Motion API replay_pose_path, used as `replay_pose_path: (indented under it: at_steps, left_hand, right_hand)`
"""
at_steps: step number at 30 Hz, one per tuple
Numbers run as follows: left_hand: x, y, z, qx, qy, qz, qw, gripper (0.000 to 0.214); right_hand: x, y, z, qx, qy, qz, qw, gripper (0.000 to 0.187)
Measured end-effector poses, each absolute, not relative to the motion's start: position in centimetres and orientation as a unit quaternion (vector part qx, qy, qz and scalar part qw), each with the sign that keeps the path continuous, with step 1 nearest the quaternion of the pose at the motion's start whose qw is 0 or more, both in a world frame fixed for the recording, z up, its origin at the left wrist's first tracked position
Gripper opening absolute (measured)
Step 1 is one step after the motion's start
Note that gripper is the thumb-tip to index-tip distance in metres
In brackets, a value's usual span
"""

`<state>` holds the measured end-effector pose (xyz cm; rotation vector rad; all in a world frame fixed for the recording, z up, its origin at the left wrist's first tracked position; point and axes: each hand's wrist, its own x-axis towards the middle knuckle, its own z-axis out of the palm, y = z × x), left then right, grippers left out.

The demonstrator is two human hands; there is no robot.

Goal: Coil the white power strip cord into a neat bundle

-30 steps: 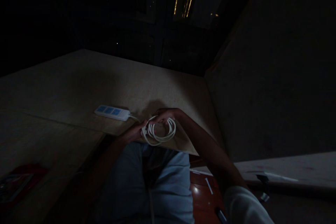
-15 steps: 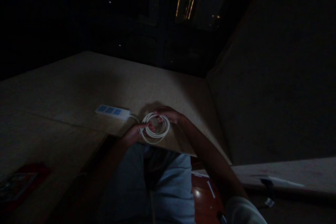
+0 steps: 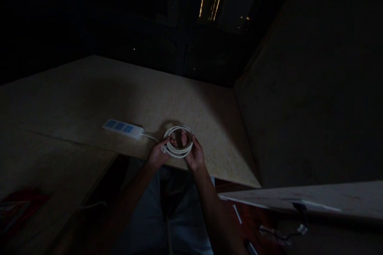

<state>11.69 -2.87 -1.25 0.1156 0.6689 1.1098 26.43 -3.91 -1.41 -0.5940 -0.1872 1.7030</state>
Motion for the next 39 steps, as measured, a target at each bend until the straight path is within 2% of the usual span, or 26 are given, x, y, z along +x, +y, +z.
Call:
replay_pose_path:
  at_steps: [7,11,14,20,23,31,36,39]
  left_hand:
    - [12.7,-3.0,-1.5,0.026,0.324,0.555,0.766,0.014]
    - [12.6,-2.9,-1.2,0.032,0.359,0.544,0.758,0.007]
    - [11.9,-2.8,-1.0,0.046,0.341,0.537,0.770,0.008]
    - [11.8,-3.2,-0.2,0.089,0.292,0.551,0.776,0.034]
    - [12.6,-3.8,0.3,0.101,0.290,0.573,0.760,0.039]
    - [14.9,-4.2,-0.2,0.028,0.299,0.650,0.698,0.018]
    - [15.9,-4.3,-0.2,0.035,0.344,0.650,0.677,0.027]
    - [16.3,-4.4,-0.3,0.048,0.387,0.637,0.664,0.024]
  right_hand:
    - [26.1,-4.9,-0.8,-0.285,-0.150,0.756,0.570,0.027]
    - [26.0,-5.3,-1.0,-0.313,-0.129,0.706,0.622,0.014]
    - [26.0,-5.3,-1.2,-0.315,-0.147,0.673,0.653,0.011]
    - [25.6,-5.1,-1.4,-0.368,-0.187,0.614,0.673,0.024]
    - [25.2,-5.2,-1.4,-0.380,-0.196,0.595,0.681,0.022]
    - [24.5,-5.4,-1.4,-0.373,-0.157,0.586,0.702,0.027]
    - [23.8,-5.3,-1.8,-0.384,-0.148,0.594,0.692,0.028]
    - [23.5,-5.3,-1.9,-0.361,-0.142,0.602,0.698,0.031]
